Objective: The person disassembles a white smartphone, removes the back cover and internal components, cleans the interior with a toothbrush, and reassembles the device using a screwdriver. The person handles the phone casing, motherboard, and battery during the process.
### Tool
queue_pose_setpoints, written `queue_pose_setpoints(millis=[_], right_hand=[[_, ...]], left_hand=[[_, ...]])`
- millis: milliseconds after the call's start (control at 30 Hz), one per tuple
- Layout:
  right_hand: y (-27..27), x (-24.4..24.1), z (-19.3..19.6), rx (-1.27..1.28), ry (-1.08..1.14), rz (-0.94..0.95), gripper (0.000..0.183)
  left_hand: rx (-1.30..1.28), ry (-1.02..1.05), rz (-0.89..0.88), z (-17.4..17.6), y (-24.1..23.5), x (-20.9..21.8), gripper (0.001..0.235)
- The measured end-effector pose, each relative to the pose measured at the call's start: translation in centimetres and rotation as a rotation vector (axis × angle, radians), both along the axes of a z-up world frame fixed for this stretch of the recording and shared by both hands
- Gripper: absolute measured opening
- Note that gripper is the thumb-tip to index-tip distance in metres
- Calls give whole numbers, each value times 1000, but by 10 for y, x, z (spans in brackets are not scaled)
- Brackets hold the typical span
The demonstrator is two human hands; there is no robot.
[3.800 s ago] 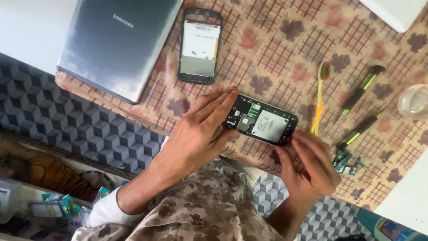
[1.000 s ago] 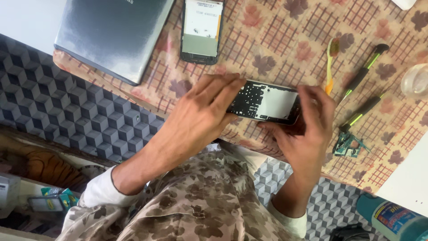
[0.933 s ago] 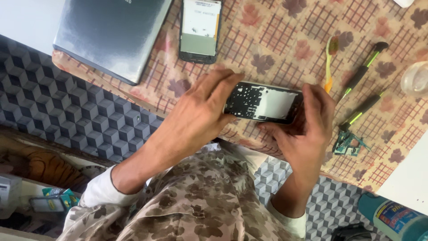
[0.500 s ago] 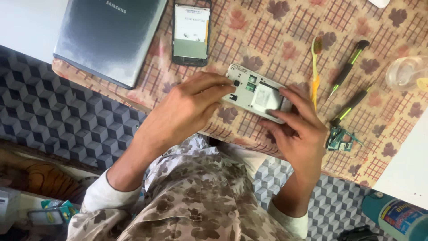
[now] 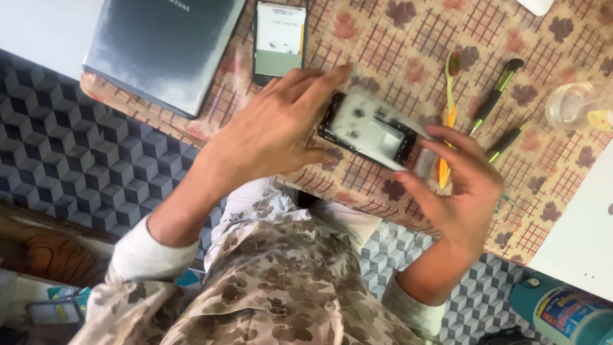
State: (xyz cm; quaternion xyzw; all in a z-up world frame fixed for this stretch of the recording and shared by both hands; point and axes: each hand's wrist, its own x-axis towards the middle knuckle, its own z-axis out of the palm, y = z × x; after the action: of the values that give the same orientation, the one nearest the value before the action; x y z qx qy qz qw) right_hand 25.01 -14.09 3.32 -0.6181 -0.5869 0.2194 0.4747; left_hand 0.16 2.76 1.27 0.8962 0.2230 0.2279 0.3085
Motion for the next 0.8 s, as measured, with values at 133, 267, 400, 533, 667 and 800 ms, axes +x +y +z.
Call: queue_pose_setpoints(millis=[133,267,400,533,667,800], right_hand=[[-23,11,-8,102,383,-212,33],[-38,25,-23,280,758,-280,16],[-46,39,-33,157,813,-353,35],[-38,42,-44,31,676,-167,29],[-17,31,-38,-370,513,-273,38],[6,2,-16,-434,41,-429,33]], left_hand=[[239,-9,-100,-10,10,13,88],[859,69,-208,-15,19,17,52],[540,87,-397,-3,22,13,21],[-231,-117,-229,16,17,6,21],[-722,-138,-71,22,16,-3,21],[-421,-323,-116,20,15,-10,14]])
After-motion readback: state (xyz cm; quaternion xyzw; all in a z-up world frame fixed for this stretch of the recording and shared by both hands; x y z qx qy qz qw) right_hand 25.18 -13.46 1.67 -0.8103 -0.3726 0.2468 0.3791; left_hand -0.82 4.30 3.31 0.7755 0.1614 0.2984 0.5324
